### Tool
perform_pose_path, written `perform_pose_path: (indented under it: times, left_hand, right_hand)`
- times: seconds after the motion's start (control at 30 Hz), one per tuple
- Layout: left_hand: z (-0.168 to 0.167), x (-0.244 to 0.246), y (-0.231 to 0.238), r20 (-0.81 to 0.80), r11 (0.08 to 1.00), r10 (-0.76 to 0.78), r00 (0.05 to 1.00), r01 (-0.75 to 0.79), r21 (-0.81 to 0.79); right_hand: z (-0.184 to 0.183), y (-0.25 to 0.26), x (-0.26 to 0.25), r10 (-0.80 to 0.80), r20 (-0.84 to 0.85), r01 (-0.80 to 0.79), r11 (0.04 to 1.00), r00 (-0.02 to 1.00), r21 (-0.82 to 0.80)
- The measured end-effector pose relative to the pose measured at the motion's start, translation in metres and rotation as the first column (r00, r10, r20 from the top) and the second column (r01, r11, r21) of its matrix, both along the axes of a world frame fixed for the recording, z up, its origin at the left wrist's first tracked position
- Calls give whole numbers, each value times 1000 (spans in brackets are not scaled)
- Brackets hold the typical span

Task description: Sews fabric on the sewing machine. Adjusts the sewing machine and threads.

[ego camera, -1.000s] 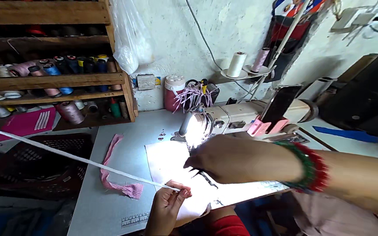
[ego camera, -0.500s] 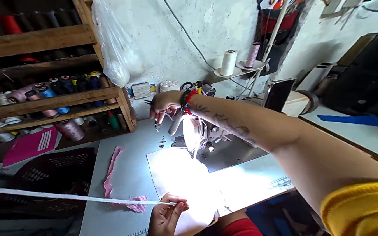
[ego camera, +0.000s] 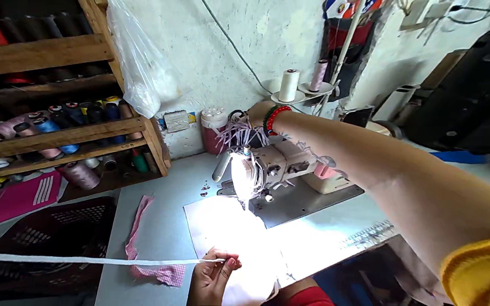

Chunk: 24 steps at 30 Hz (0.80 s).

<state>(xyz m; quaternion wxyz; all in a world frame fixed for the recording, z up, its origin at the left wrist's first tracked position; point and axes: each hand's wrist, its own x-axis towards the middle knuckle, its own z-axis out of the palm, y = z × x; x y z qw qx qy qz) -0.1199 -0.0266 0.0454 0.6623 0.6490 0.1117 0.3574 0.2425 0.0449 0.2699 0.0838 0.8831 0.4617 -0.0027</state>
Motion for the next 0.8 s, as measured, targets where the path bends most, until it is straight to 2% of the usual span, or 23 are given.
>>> perform_pose_path:
  times: [0.17,0.4,0.5,0.6,0.7,0.8]
  left_hand:
    - [17,12,13,14,996,82,997,-82,37]
    - [54,29,57,-51,955,219,974,-203,216]
    - [74,51,78,-97,969,187,978,-167,181]
    - [95,81,93,-104,965,136,985,-108,240]
    - [115,106,97,-69,921,216,974,-180,346]
    - [128,114,97,-50,883,250,967,-206,422]
  right_hand:
    - [9,-8,6,-93,62,89,994,994,57]
    - [26,-1,13,-57,64,41,972,996,233]
    - [29,4,14,-2,47,-12,956,999,293]
    - [31,6,5,55,16,-57,955,998,291]
    - [25,6,0,181,-36,-163,942,983,295]
    - [16,6,-4,326,-75,-302,925,942,229]
